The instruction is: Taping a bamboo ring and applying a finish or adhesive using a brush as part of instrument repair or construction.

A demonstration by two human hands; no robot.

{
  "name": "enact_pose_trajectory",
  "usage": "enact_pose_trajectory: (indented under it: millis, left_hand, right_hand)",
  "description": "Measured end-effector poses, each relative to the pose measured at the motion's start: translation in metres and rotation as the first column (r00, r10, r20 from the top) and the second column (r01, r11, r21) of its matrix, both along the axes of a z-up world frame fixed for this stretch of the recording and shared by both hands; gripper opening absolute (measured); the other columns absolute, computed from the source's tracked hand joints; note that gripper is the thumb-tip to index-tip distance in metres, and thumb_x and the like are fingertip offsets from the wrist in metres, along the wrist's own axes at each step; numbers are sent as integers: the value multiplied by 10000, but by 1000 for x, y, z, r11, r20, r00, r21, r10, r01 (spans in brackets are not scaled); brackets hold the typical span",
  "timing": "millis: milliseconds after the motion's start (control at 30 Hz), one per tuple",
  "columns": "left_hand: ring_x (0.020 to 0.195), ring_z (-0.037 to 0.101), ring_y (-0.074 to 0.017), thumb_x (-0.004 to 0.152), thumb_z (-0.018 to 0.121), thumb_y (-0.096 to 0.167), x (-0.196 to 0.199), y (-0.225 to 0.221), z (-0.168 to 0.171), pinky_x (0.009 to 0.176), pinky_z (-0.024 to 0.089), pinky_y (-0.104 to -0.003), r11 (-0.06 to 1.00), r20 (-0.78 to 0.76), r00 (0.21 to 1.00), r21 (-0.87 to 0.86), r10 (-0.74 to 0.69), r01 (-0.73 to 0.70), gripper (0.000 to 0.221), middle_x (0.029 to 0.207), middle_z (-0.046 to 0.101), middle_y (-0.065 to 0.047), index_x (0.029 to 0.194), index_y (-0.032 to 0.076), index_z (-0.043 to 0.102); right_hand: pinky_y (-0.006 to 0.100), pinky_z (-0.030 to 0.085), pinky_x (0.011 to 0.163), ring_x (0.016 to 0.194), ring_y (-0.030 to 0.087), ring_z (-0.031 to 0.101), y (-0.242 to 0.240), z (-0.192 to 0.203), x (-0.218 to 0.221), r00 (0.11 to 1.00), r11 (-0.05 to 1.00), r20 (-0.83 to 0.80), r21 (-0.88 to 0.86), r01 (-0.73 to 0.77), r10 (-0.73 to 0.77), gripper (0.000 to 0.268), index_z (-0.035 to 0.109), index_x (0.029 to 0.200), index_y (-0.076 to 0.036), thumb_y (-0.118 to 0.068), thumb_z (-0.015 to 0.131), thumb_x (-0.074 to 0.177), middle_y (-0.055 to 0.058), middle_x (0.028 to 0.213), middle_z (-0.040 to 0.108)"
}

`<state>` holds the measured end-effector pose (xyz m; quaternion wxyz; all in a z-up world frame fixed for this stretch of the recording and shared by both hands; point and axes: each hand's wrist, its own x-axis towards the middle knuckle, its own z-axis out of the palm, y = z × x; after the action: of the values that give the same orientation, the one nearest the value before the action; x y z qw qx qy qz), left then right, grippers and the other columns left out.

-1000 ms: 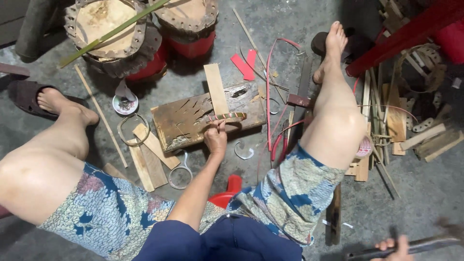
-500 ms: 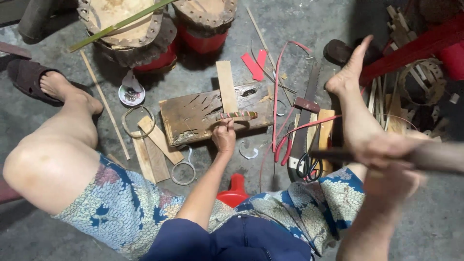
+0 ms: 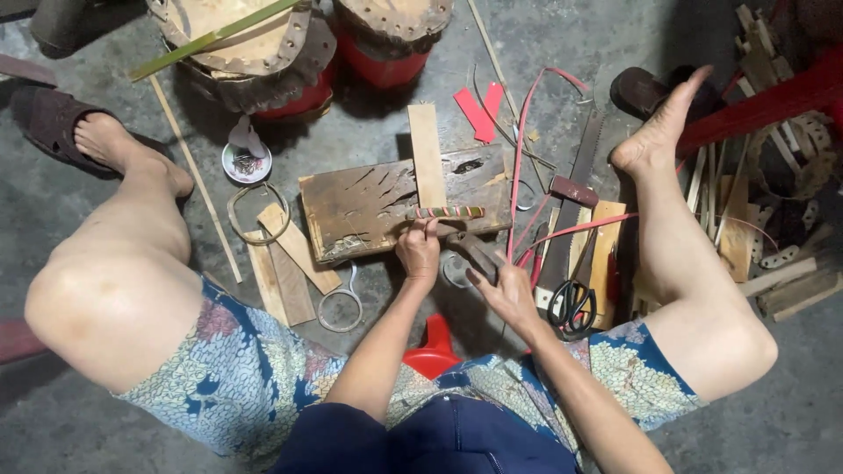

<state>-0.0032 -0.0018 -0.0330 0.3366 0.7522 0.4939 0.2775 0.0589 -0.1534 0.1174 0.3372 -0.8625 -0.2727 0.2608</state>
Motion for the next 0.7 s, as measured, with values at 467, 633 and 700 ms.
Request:
enact_pose_trajectory:
  millis: [467,633,700]
  left_hand:
    - [770,733,-336,883,743,338,-1,3,13,686,585,-487,986,6,1000,-166,-9,10,166,680,724,-67,770,220,715]
    - [794,740,-298,896,716,326,1,-1,1,715,591,-465,977,-7,1000,-212,-28,26,139,699,733,-32,778,253,709]
    - [798,731,-359,877,721,299,0,4,19,720,584,-502,969,7,1000,-246,-16,17,143,705,735,-63,756,225,719]
  right_hand:
    - [367,520,625,676,329,691,66,42,-26,979,968,175,243,58,-103,202,600,943,-106,-245,742,911,160,699,644]
    - [391,532,614,697,417,692,71,36,-25,979,968,181,246,47,-93,208,600,950,-69,-222,734,908,194,707,659]
    - [451,535,620,752,463,701,75,39,-27,981,963,178,266,29,-78,212,626,1020,-31,-152,738,887,244,743,670]
